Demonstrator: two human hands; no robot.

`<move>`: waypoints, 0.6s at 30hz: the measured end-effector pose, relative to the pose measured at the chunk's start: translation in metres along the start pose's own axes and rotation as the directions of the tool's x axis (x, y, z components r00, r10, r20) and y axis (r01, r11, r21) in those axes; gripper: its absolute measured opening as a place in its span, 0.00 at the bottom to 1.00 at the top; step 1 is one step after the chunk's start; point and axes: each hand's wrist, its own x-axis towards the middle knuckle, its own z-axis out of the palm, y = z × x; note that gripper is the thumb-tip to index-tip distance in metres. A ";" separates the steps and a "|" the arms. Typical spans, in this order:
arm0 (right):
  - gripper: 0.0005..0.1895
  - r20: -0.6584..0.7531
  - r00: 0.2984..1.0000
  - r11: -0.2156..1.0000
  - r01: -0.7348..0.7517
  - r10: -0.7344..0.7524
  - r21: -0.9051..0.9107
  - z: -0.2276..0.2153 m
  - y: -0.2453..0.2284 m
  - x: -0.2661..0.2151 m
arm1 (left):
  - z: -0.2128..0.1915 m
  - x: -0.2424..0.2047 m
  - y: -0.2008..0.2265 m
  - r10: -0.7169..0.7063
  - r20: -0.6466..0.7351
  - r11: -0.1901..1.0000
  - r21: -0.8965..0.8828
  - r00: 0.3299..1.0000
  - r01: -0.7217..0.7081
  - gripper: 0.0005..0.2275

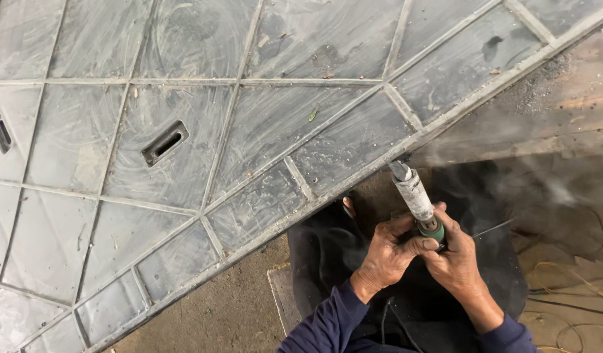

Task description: The person uses a plastic welding iron to melt and fuse plastic fragments into a groove along the edge of a textured plastic pallet.

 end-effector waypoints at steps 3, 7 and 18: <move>0.35 -0.014 1.000 0.999 0.000 -0.001 -0.041 -0.001 0.000 0.005 | -0.001 0.005 0.003 -0.043 0.033 0.993 -0.113 0.999 0.047 0.24; 0.34 -0.017 0.999 0.997 0.030 -0.031 -0.067 -0.004 0.002 0.009 | -0.002 0.011 0.005 -0.024 0.063 0.996 -0.086 0.998 0.029 0.24; 0.35 -0.007 0.999 0.999 -0.035 0.035 0.008 0.001 -0.006 0.003 | 0.000 0.007 0.010 0.014 0.048 0.998 -0.062 0.999 -0.010 0.24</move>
